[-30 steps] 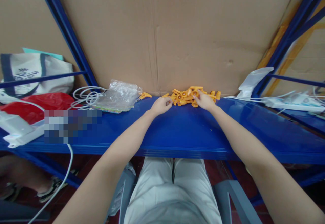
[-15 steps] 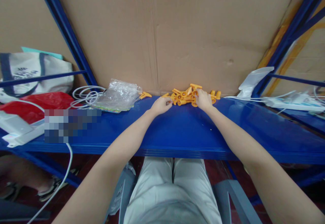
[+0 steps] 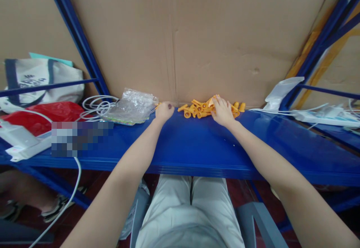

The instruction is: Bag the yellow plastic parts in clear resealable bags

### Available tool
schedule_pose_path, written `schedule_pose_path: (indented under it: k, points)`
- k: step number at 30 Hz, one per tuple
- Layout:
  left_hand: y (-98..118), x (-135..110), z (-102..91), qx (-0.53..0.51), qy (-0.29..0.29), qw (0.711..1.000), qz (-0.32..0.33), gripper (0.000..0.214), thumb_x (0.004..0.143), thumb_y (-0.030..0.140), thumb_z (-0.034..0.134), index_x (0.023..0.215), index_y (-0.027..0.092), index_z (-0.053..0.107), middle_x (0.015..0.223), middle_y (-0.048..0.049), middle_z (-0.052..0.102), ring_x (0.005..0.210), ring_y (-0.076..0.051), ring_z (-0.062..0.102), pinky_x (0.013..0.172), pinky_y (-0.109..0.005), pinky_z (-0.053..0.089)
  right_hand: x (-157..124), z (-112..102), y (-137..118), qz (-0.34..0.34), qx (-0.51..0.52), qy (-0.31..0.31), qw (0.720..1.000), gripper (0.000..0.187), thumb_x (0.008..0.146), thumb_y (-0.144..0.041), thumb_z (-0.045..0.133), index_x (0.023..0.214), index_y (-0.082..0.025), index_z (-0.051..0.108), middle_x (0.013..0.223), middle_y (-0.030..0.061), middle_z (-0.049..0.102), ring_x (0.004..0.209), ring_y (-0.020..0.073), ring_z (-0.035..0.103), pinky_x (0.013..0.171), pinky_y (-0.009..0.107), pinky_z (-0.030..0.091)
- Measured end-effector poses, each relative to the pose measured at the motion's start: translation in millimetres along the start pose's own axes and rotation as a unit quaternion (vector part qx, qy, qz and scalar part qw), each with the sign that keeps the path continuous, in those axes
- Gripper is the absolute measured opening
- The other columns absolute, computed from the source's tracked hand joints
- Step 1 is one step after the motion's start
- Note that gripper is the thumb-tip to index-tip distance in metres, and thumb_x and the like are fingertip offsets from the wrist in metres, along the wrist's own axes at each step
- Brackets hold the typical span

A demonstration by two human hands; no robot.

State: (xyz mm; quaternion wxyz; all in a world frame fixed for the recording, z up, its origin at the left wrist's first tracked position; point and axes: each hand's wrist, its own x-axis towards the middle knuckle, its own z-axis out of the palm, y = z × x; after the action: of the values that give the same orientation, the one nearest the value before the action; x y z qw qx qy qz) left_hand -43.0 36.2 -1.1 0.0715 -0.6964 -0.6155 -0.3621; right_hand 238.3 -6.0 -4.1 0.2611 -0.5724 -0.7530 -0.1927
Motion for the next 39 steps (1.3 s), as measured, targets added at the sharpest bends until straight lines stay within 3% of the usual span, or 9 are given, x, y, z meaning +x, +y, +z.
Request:
schedule_pose_path:
  k: [4,6,11,15,18,21,27,30,39]
  points:
    - [-30,0,2.5,0.042,0.003,0.991,-0.128,0.044,0.078,0.026,0.059,0.119,0.011,0.064,0.122,-0.0234,0.064,0.116,-0.038,0.06,0.091,-0.048,0.05,-4,-1,-20,-0.083,0.013,-0.018,0.996,0.061,0.087,-0.021,0.043,0.147,-0.012,0.041,0.158,0.0174,0.034,0.146,0.0321,0.03,0.117,0.059,0.022]
    - [-37,-2,5.6,0.056,-0.02,0.985,-0.162,0.053,0.079,0.028,0.058,0.129,0.01,0.058,0.131,-0.0253,0.059,0.125,-0.041,0.053,0.095,-0.052,0.048,-6,1,-27,-0.123,0.021,-0.027,0.992,0.058,0.088,-0.019,0.043,0.145,-0.013,0.045,0.157,0.0168,0.037,0.145,0.0307,0.032,0.118,0.058,0.021]
    - [-35,2,6.8,0.124,-0.126,0.969,-0.171,0.058,0.088,0.031,0.047,0.143,0.011,0.046,0.149,-0.0199,0.047,0.139,-0.034,0.041,0.111,-0.049,0.037,-11,7,-36,-0.184,0.034,-0.054,0.981,0.056,0.086,-0.015,0.047,0.142,-0.014,0.049,0.155,0.0161,0.041,0.145,0.0305,0.035,0.118,0.059,0.022]
    - [-31,15,2.1,0.162,-0.195,0.949,-0.187,0.054,0.092,0.032,0.042,0.144,0.014,0.048,0.15,-0.0188,0.047,0.139,-0.033,0.043,0.111,-0.046,0.038,-13,11,-35,-0.192,0.034,-0.07,0.978,0.057,0.086,-0.015,0.049,0.143,-0.014,0.048,0.154,0.016,0.042,0.145,0.0294,0.035,0.118,0.056,0.025]
    - [-30,24,0.3,0.2,-0.205,0.946,-0.155,0.048,0.09,0.021,0.044,0.136,0.015,0.057,0.144,-0.0178,0.054,0.134,-0.032,0.05,0.109,-0.046,0.041,-13,12,-35,-0.193,0.035,-0.076,0.978,0.056,0.087,-0.016,0.048,0.144,-0.015,0.048,0.154,0.0159,0.043,0.145,0.0293,0.035,0.118,0.056,0.025]
    - [-28,30,1.9,0.216,-0.219,0.949,-0.073,0.045,0.086,0.015,0.049,0.128,0.017,0.064,0.135,-0.0147,0.062,0.126,-0.028,0.057,0.103,-0.036,0.046,-12,12,-35,-0.194,0.037,-0.085,0.977,0.055,0.088,-0.016,0.048,0.143,-0.012,0.048,0.153,0.0174,0.043,0.145,0.03,0.035,0.117,0.056,0.026]
    - [-12,32,8.8,0.198,-0.24,0.95,0.016,0.034,0.083,0.022,0.056,0.113,0.017,0.072,0.116,-0.0112,0.073,0.11,-0.025,0.067,0.089,-0.026,0.051,-12,14,-35,-0.19,0.043,-0.092,0.977,0.051,0.089,-0.016,0.048,0.14,-0.012,0.052,0.151,0.0177,0.045,0.144,0.031,0.037,0.116,0.056,0.028]
    - [-4,32,9.2,0.187,-0.226,0.956,0.015,0.031,0.084,0.022,0.055,0.109,0.015,0.073,0.112,-0.0134,0.073,0.107,-0.027,0.068,0.087,-0.027,0.052,-12,15,-35,-0.187,0.042,-0.095,0.977,0.051,0.089,-0.016,0.048,0.14,-0.011,0.053,0.151,0.018,0.045,0.143,0.0316,0.037,0.116,0.057,0.028]
    - [7,36,-9.7,0.137,-0.068,0.988,-0.015,0.037,0.091,0.014,0.039,0.117,0.013,0.064,0.119,-0.0164,0.069,0.112,-0.027,0.065,0.092,-0.035,0.051,-11,19,-33,-0.182,0.057,-0.098,0.977,0.05,0.09,-0.017,0.048,0.14,-0.014,0.053,0.152,0.0169,0.045,0.143,0.0306,0.038,0.115,0.057,0.029]
